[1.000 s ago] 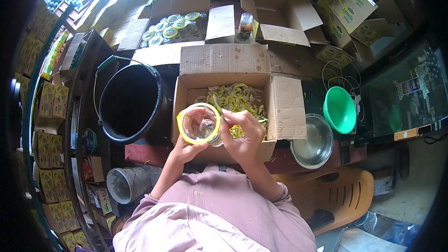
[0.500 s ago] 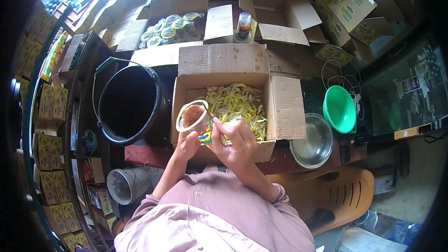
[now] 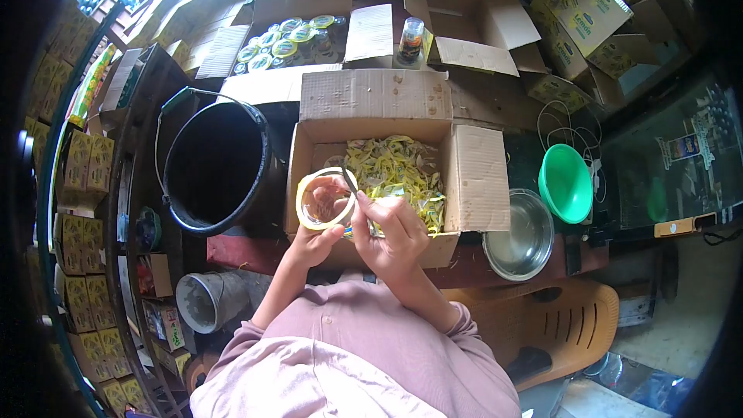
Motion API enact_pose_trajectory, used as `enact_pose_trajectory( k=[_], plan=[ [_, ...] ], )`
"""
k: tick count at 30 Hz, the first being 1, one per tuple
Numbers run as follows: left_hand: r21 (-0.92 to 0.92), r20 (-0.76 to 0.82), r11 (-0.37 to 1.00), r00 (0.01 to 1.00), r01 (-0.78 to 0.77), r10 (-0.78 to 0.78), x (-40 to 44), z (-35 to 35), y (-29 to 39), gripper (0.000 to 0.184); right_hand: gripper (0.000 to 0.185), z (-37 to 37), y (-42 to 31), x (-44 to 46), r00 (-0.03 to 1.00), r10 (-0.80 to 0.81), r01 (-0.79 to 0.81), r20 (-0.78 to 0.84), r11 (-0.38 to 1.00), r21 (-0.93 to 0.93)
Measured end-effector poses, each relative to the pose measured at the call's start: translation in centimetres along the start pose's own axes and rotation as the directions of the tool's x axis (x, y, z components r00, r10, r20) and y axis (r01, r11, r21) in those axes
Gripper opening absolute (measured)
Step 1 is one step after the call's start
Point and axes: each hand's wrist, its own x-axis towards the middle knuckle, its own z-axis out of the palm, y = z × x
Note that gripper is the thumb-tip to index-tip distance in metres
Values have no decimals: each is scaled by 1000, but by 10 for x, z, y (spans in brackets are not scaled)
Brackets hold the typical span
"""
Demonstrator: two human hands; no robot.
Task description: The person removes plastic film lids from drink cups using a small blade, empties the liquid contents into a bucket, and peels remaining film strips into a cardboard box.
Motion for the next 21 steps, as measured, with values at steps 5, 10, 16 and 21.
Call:
enact_pose_trajectory(
  k=[5,10,16,21],
  plan=[
    [100,38,995,999,-18,14,-1,-3,-2,67,20,-4,-1,4,998,48,-49,45,998,26],
    [160,51,987,999,-18,10,-4,-5,1,69,19,-2,1,4,998,52,-54,47,998,36],
    [151,79,989,997,4,-16,1,-5,7,72,20,-4,10,7,992,112,-121,66,981,152],
    [-55,10,994,995,100,-99,2,4,11,75,16,-7,5,2,972,234,-234,20,961,145]
  ],
)
